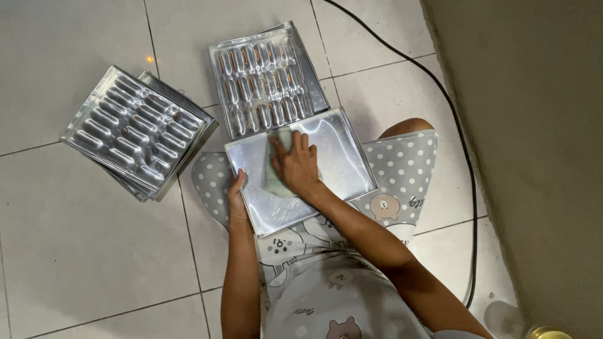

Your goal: The person sits on the floor and wipes the surface of a rectangular metal mold with a cloth. Several other similar molds are stacked nearby on the tiled floor.

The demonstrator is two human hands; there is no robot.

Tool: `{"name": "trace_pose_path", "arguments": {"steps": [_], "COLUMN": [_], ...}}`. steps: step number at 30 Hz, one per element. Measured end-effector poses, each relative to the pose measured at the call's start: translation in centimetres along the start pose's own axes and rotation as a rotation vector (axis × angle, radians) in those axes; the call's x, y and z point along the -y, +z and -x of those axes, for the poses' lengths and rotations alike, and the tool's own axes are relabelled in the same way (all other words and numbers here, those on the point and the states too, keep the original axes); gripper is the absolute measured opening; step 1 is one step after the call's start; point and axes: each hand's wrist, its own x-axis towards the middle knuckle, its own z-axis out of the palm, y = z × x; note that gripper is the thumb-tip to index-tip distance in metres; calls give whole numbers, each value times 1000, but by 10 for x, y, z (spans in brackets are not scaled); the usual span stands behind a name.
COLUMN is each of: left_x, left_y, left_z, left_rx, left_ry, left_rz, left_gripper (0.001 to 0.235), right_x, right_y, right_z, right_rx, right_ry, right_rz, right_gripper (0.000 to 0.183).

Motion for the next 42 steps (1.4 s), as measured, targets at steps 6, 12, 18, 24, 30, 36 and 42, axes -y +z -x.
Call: {"name": "trace_pose_path", "arguments": {"steps": [6, 12, 18, 24, 30, 36, 42], "left_x": [-12, 0, -5, -29, -4, -3, -7], "left_y": [27, 11, 31, 52, 16, 12, 56], "left_z": [18, 5, 22, 26, 9, -1, 29], "left_rx": [11, 69, 75, 118, 127, 125, 109], "left_ry": [60, 144, 171, 228, 228, 254, 246], "left_rz": [-56, -149, -85, -181, -212, -257, -196], "left_gripper": [51, 67, 63, 74, 80, 85, 56], "right_x": [-38, -131, -107, -103, -119, -79, 18], "right_y": [-13, 2, -20, -48, -19, -6, 4], "right_z": [0, -6, 44, 68, -1, -4, 8], "right_rx": [-5, -69, 42, 86, 21, -107, 4], "right_ry": [48, 262, 315, 360, 366, 267, -7], "right_rz": [73, 296, 277, 189, 159, 125, -92], "right_gripper": [34, 31, 41, 45, 45, 44, 46]}}
